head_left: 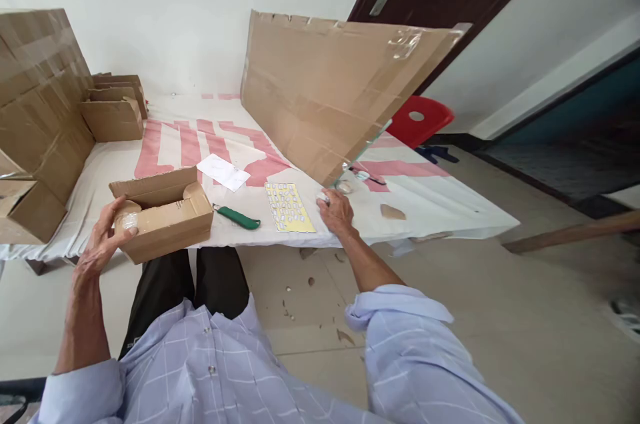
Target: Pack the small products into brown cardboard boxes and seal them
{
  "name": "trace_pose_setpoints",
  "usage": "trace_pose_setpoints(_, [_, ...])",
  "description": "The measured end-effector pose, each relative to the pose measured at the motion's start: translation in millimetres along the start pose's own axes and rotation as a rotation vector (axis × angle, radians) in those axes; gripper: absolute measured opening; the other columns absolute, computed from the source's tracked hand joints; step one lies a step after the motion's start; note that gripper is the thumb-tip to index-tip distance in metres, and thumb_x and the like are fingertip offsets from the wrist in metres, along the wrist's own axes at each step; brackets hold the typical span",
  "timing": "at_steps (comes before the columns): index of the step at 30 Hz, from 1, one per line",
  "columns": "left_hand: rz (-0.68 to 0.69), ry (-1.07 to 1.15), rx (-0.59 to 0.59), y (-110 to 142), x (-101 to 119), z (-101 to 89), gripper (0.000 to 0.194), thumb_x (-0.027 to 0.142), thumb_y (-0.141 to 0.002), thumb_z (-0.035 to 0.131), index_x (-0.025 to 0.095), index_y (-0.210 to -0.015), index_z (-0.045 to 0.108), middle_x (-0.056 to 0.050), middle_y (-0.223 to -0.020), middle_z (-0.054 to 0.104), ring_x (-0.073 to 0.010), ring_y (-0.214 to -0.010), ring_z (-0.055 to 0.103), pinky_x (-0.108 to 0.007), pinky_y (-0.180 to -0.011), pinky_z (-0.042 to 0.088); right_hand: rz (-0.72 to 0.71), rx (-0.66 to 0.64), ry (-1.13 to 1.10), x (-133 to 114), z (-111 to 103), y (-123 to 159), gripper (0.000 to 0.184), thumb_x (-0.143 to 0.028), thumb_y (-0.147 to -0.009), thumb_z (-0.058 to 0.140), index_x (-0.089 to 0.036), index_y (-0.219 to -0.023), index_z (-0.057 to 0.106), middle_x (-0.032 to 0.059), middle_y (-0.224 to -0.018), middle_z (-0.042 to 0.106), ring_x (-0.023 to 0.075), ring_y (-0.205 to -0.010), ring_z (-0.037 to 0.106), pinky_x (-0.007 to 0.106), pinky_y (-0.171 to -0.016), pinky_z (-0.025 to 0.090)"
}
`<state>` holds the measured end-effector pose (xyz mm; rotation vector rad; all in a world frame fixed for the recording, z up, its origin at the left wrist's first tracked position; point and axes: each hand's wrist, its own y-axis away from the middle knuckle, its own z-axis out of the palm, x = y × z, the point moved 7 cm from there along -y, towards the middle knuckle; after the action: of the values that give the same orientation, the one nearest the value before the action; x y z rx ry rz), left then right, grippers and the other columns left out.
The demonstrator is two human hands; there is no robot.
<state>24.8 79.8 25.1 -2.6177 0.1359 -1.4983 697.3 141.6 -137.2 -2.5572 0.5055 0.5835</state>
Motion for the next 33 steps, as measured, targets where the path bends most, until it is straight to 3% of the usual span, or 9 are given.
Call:
trace_pose_setpoints(6, [0.007, 0.063, -0.025, -0.2, -10.1, 2.5, 0.101, 0.068, -0.077, 0.084, 0.029, -0.165, 0.056, -0.015, -0.173, 0.053, -0.0496, -0.159, 0.05, -0.059, -0.117, 0.058, -0.008, -0.058, 0.073, -1.4, -4.4, -0.8, 0.056, -0.037, -0.101, 0.045, -0.014, -0.142, 0.074, 0.0244, -0.142, 0.074, 0.0405, -0.137, 0.061, 0.059, -0.123, 0.047])
trace_pose_setpoints(10, [0.028, 0.113, -0.032, 0.1, -13.9, 3.3, 0.102, 0.069, -0.077, 0.087, 0.03, -0.166, 0.055, -0.015, -0.174, 0.053, -0.0495, -0.16, 0.049, -0.057, -0.114, 0.061, 0.03, 0.026, 0.126, -25.9, -18.0, 5.0, 0.063, -0.038, -0.101, 0.047, -0.009, -0.154, 0.065, 0.0308, -0.154, 0.064, 0.0459, -0.146, 0.054, 0.065, -0.121, 0.046])
trace_pose_setpoints(13, [0.041, 0.145, -0.027, 0.1, -17.1, 3.2, 0.099, 0.071, -0.082, 0.085, 0.029, -0.167, 0.056, -0.014, -0.174, 0.054, -0.0491, -0.159, 0.05, -0.057, -0.116, 0.06, -0.097, 0.076, 0.048, -80.3, -22.4, 11.8, 0.059, -0.036, -0.102, 0.046, -0.008, -0.151, 0.066, 0.0298, -0.154, 0.063, 0.0424, -0.149, 0.053, 0.062, -0.125, 0.045])
trace_pose_setpoints(16, [0.058, 0.182, -0.005, -0.3, -20.1, 1.9, 0.089, 0.073, -0.091, 0.078, 0.029, -0.166, 0.059, -0.013, -0.174, 0.055, -0.0478, -0.159, 0.051, -0.06, -0.125, 0.052, -0.336, 0.063, -0.178, -165.2, -21.5, 26.2, 0.047, -0.038, -0.105, 0.047, -0.017, -0.137, 0.075, 0.0227, -0.143, 0.072, 0.0378, -0.137, 0.063, 0.059, -0.122, 0.051])
trace_pose_setpoints(21, [0.06, 0.276, 0.011, -0.5, -23.4, 1.6, 0.078, 0.077, -0.102, 0.062, 0.027, -0.161, 0.066, -0.012, -0.174, 0.058, -0.0462, -0.159, 0.052, -0.062, -0.127, 0.05, -0.783, -0.123, -0.47, -321.2, -25.7, 75.5, 0.041, -0.046, -0.115, 0.05, -0.023, -0.122, 0.083, 0.0142, -0.13, 0.081, 0.0322, -0.126, 0.071, 0.055, -0.116, 0.057])
trace_pose_setpoints(24, [0.025, 0.289, 0.007, 0.9, -25.1, 1.9, 0.078, 0.079, -0.103, 0.059, 0.027, -0.16, 0.067, -0.013, -0.176, 0.056, -0.0461, -0.158, 0.053, -0.06, -0.12, 0.057, -0.97, -0.271, -0.469, -385.7, -29.0, 106.5, 0.034, -0.041, -0.115, 0.055, -0.025, -0.128, 0.083, 0.0118, -0.132, 0.082, 0.0309, -0.13, 0.07, 0.055, -0.118, 0.056])
trace_pose_setpoints(26, [0.018, 0.28, 0.002, 2.3, -25.0, 2.0, 0.078, 0.078, -0.102, 0.06, 0.027, -0.16, 0.067, -0.012, -0.176, 0.055, -0.0457, -0.158, 0.052, -0.057, -0.119, 0.058, -1.037, -0.365, -0.42, -410.0, -27.2, 121.1, 0.03, -0.038, -0.113, 0.061, -0.024, -0.129, 0.083, 0.0127, -0.131, 0.083, 0.0321, -0.129, 0.07, 0.056, -0.116, 0.056])
trace_pose_setpoints(29, [0.02, 0.268, -0.009, 3.7, -25.3, 2.4, 0.077, 0.076, -0.103, 0.06, 0.027, -0.162, 0.066, -0.012, -0.176, 0.055, -0.0448, -0.159, 0.052, -0.055, -0.12, 0.058, -1.073, -0.465, -0.361, -423.2, -24.7, 134.4, 0.027, -0.035, -0.11, 0.067, -0.021, -0.128, 0.083, 0.014, -0.122, 0.083, 0.032, -0.119, 0.074, 0.054, -0.107, 0.06])
trace_pose_setpoints(33, [0.054, 0.255, -0.023, 3.0, -27.2, 4.0, 0.076, 0.074, -0.104, 0.059, 0.027, -0.163, 0.065, -0.012, -0.175, 0.057, -0.0448, -0.158, 0.053, -0.056, -0.122, 0.057, -1.071, -0.384, -0.418, -416.4, -47.7, 146.7, 0.022, -0.029, -0.109, 0.07, -0.023, -0.128, 0.08, 0.0122, -0.12, 0.081, 0.0296, -0.112, 0.076, 0.049, -0.101, 0.063])
